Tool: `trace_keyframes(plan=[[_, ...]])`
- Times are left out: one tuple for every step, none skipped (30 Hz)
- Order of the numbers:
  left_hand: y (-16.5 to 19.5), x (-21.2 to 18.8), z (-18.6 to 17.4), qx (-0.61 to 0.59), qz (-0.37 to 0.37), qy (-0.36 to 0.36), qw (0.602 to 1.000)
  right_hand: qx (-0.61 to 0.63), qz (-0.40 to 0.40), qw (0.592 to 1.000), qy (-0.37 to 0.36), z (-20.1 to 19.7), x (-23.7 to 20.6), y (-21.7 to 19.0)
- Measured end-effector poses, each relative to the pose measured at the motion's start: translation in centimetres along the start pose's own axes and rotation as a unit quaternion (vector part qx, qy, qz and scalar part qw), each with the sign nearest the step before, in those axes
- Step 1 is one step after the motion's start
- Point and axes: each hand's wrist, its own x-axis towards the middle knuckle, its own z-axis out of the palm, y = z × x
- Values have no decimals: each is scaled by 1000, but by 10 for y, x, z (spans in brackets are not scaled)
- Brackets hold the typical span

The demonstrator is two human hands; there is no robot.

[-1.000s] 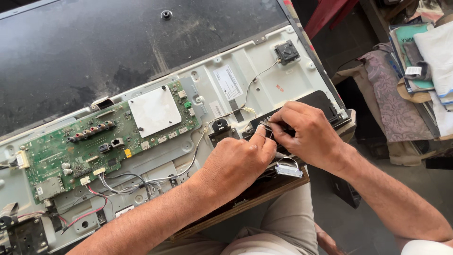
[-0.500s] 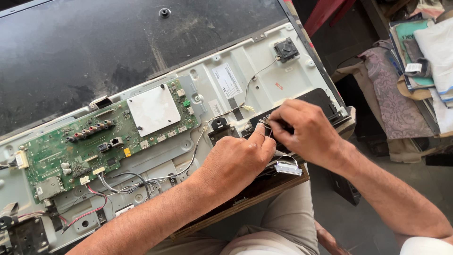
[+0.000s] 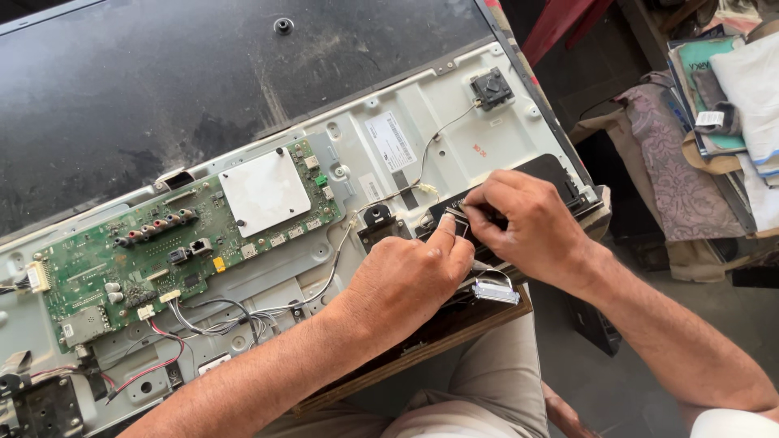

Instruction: The person repairs a television lying face-down on a workbench. They manipulate small connectors and a cable on the main board by hand, bend a metal bracket, then use a screwdriver to unscrew and reposition the board and remove an internal metal shield, handling the internal components throughout.

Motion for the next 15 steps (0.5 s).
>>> trace_keyframes(plan=[[0, 0, 0, 2, 1, 4, 1000, 5, 1, 1000, -2, 0, 0, 0], [0, -1, -1, 1, -3, 1, 1000, 2, 2, 1000, -7, 0, 0, 0], [1, -1, -1, -1, -5, -4, 1000, -1, 4, 1000, -11, 0, 0, 0], [1, -1, -1, -2, -6, -8, 1000, -5, 6, 1000, -13, -1, 0, 0], [1, 0, -1, 0, -5, -12, 1000, -7, 6, 1000, -9, -1, 0, 0], [1, 0, -1, 1, -5, -17, 1000, -7, 6, 1000, -5, -2, 0, 0], [2, 0, -2, 2, -7, -23, 1000, -7, 7, 1000, -3, -2, 0, 0], [1, 0, -2, -1, -9, -16, 1000, -10, -3, 1000, -6, -2, 1, 1], [1, 1, -2, -5, -9, -11, 1000, -12, -9, 1000, -8, -2, 1, 1], [2, 1, -1, -11, -8, -9, 1000, -14, -12, 1000, -10, -2, 0, 1], [3, 1, -1, -10, -3, -2, 1000, -11, -4, 1000, -8, -2, -1, 1], [2, 2, -1, -4, 1, 9, 1000, -11, -2, 1000, -4, -3, 0, 1], [1, 3, -1, 2, 3, 20, 1000, -9, -1, 1000, -1, -3, 0, 2], [1, 2, -1, -2, -3, 7, 1000, -9, -10, 1000, -1, -2, 0, 2], [1, 1, -1, -10, -9, -8, 1000, -8, -15, 1000, -2, -2, 0, 1]])
